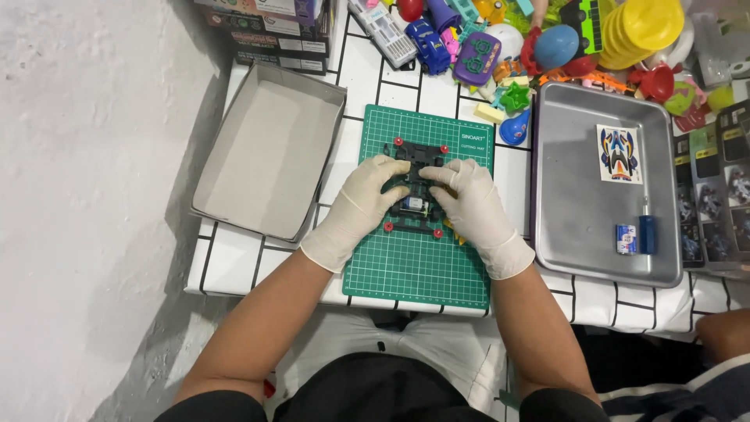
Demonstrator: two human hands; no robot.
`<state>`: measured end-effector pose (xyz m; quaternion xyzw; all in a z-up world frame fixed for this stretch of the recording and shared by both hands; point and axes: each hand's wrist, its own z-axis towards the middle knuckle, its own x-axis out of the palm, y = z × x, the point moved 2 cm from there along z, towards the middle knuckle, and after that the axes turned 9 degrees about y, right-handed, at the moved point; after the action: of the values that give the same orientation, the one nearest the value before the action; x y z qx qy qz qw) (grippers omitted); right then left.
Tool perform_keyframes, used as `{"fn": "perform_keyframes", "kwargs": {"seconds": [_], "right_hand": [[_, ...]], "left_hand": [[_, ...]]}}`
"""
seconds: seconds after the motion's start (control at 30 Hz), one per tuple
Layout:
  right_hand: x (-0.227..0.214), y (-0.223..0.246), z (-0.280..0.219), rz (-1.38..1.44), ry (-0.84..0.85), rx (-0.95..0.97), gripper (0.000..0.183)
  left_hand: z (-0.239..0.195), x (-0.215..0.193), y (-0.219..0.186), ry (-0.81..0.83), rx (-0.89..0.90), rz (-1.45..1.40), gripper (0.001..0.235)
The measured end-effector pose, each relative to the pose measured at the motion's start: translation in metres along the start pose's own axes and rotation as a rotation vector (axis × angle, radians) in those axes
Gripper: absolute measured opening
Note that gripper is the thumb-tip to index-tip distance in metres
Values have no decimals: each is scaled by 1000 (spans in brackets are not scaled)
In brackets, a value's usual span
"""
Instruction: Assembling a small plastic toy car model on a cutting mat, including installing the motor and body components.
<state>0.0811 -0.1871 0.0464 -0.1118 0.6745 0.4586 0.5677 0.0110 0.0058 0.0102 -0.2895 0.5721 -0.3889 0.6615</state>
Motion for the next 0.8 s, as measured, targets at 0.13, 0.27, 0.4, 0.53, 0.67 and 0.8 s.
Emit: {"fn": "perform_keyframes", "kwargs": {"seconds": [0.13, 0.27, 0.4, 0.53, 0.67, 0.8], "right_hand": [[3, -1, 1, -22, 13, 20, 31], [1, -1, 6, -28, -39, -1, 26], [2, 0, 16, -114, -47, -81, 19], [1, 3, 22, -131, -48, -82, 14], [4, 3, 24, -128, -36, -43, 13], [7, 1, 24, -96, -25, -15, 14]], "left_hand": [[0, 0, -1, -5, 5, -27, 28], [5, -2, 0, 39, -22, -3, 33], [9, -1, 8, 87, -42, 45, 40], [11, -6, 1, 100, -62, 13, 40], [11, -6, 3, 130, -70, 5, 41], [13, -3, 8, 142, -75, 25, 37]]}}
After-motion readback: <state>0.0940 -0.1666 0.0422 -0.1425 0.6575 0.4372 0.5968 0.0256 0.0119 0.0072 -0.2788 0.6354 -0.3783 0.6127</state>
